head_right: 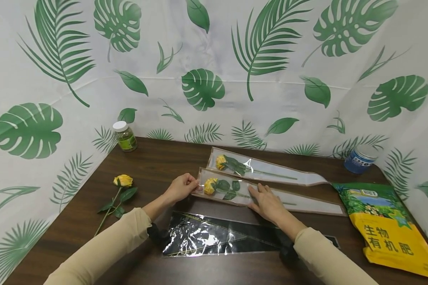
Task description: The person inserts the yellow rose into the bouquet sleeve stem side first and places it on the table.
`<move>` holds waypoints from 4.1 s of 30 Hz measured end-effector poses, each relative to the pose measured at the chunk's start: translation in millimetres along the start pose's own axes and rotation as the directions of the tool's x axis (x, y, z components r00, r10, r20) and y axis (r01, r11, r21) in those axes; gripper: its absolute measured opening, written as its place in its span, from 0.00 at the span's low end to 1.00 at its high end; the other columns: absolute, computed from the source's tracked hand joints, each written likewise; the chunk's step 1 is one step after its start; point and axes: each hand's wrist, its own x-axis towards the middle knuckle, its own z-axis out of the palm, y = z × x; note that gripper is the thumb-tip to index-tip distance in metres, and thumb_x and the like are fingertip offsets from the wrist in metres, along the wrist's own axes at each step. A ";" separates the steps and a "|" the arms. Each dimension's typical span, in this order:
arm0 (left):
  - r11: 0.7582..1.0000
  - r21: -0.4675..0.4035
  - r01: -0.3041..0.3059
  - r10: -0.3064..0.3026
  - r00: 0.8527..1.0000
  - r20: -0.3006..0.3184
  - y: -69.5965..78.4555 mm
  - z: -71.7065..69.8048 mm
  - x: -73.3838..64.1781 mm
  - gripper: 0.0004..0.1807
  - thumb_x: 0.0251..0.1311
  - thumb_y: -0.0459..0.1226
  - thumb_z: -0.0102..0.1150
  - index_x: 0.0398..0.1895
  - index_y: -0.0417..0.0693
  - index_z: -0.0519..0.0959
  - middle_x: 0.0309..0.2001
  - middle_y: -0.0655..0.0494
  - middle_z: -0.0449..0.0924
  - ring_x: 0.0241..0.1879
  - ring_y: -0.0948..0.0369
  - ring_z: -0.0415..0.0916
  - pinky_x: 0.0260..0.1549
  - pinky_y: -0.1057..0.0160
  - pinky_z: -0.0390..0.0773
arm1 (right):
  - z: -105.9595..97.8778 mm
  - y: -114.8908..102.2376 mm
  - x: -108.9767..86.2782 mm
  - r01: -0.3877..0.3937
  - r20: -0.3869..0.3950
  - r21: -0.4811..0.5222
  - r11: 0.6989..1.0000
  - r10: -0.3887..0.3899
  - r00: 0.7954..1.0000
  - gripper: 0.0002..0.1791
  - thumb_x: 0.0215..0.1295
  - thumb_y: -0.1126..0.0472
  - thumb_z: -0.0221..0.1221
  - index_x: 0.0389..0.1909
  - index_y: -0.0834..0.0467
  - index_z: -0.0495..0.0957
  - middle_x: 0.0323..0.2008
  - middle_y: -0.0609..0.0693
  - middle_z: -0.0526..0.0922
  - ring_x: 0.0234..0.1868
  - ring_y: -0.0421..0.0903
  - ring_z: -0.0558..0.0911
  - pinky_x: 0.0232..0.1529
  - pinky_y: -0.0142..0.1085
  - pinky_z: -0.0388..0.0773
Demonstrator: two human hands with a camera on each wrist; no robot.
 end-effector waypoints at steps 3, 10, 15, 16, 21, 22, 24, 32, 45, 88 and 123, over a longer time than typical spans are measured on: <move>0.995 -0.095 0.029 -0.026 0.999 0.035 0.1 1.0 1.0 0.07 0.64 0.35 0.54 0.33 0.38 0.75 0.32 0.43 0.85 0.32 0.52 0.83 0.20 0.71 0.69 | 0.2 0.7 -0.1 0.006 -0.008 0.005 1.000 -0.006 1.000 0.30 0.60 0.58 0.62 0.59 0.70 0.69 0.57 0.79 0.66 0.58 0.75 0.67 0.58 0.60 0.64; 0.989 -0.146 0.014 0.009 0.988 0.157 -1.1 -2.6 2.7 0.14 0.59 0.32 0.60 0.46 0.32 0.76 0.33 0.42 0.84 0.34 0.54 0.83 0.36 0.65 0.78 | 0.7 2.3 -0.8 0.012 -0.017 -0.005 1.000 -0.012 1.000 0.30 0.60 0.58 0.62 0.59 0.70 0.69 0.57 0.79 0.66 0.58 0.74 0.67 0.58 0.59 0.64; 0.991 -0.135 0.016 0.023 0.958 0.285 -3.1 -5.5 8.5 0.28 0.58 0.35 0.63 0.62 0.37 0.69 0.27 0.53 0.79 0.27 0.64 0.72 0.28 0.68 0.69 | 0.3 2.2 -1.3 0.026 -0.022 0.003 1.000 -0.026 0.999 0.30 0.59 0.59 0.62 0.58 0.71 0.70 0.57 0.79 0.66 0.59 0.73 0.67 0.59 0.59 0.63; 0.991 -0.132 0.016 0.026 0.951 0.308 -3.0 -5.5 10.1 0.30 0.57 0.36 0.63 0.63 0.38 0.68 0.25 0.55 0.76 0.25 0.65 0.68 0.26 0.69 0.66 | 0.3 2.3 -1.3 0.030 -0.023 0.006 1.000 -0.029 0.999 0.29 0.59 0.59 0.62 0.58 0.71 0.70 0.57 0.79 0.66 0.59 0.72 0.67 0.60 0.59 0.63; 0.996 -0.092 -0.011 0.045 0.928 0.370 -1.3 -3.3 16.6 0.32 0.55 0.38 0.66 0.64 0.42 0.68 0.20 0.59 0.61 0.22 0.64 0.58 0.23 0.69 0.62 | 0.7 1.6 -0.4 0.033 -0.013 0.014 0.999 -0.033 0.999 0.29 0.59 0.59 0.62 0.58 0.70 0.70 0.57 0.78 0.66 0.60 0.70 0.67 0.61 0.57 0.62; 0.996 -0.088 -0.016 0.048 0.927 0.373 -1.3 -2.6 17.3 0.32 0.55 0.37 0.66 0.63 0.42 0.69 0.19 0.59 0.61 0.22 0.64 0.58 0.24 0.69 0.62 | 0.8 1.3 -0.1 0.031 -0.007 0.010 0.999 -0.030 1.000 0.29 0.60 0.58 0.62 0.58 0.70 0.70 0.57 0.78 0.66 0.60 0.70 0.67 0.61 0.57 0.62; 0.996 -0.084 -0.018 0.048 0.927 0.372 -1.2 -1.3 18.1 0.29 0.55 0.37 0.66 0.61 0.41 0.71 0.20 0.60 0.62 0.23 0.64 0.59 0.26 0.69 0.64 | 0.4 0.7 0.4 0.023 0.005 0.005 1.000 -0.023 1.000 0.29 0.60 0.57 0.62 0.58 0.70 0.70 0.57 0.78 0.66 0.60 0.71 0.67 0.61 0.57 0.63; 0.994 -0.113 0.005 0.034 0.937 0.348 2.3 1.0 15.6 0.19 0.52 0.37 0.68 0.43 0.35 0.76 0.30 0.55 0.76 0.31 0.65 0.70 0.32 0.69 0.72 | -0.5 1.0 1.5 -0.037 0.050 0.027 0.999 0.036 0.998 0.30 0.61 0.57 0.61 0.60 0.69 0.68 0.59 0.79 0.63 0.61 0.74 0.63 0.59 0.60 0.62; 0.999 -0.042 -0.016 0.030 0.932 0.360 -0.1 1.0 11.0 0.25 0.51 0.36 0.69 0.52 0.35 0.75 0.28 0.57 0.75 0.29 0.66 0.69 0.29 0.72 0.70 | -2.8 -1.3 1.7 -0.053 0.074 0.045 0.998 0.050 0.996 0.31 0.62 0.57 0.60 0.61 0.69 0.67 0.61 0.78 0.61 0.61 0.75 0.61 0.58 0.62 0.62; 0.997 -0.024 -0.074 0.078 0.937 0.341 4.7 5.6 10.9 0.20 0.50 0.36 0.70 0.46 0.37 0.78 0.24 0.60 0.71 0.25 0.66 0.65 0.28 0.71 0.68 | -3.4 -0.7 1.1 -0.056 0.045 0.023 0.998 0.055 0.997 0.36 0.61 0.54 0.62 0.65 0.68 0.62 0.59 0.79 0.62 0.59 0.76 0.63 0.55 0.63 0.65; 0.998 -0.047 -0.036 0.049 0.944 0.326 2.6 5.6 11.3 0.15 0.53 0.35 0.67 0.35 0.29 0.80 0.47 0.45 0.82 0.34 0.67 0.69 0.28 0.73 0.67 | -9.0 -3.6 3.8 -0.184 0.184 -0.061 0.981 0.192 0.964 0.40 0.64 0.43 0.56 0.70 0.61 0.56 0.66 0.73 0.56 0.64 0.72 0.59 0.45 0.67 0.69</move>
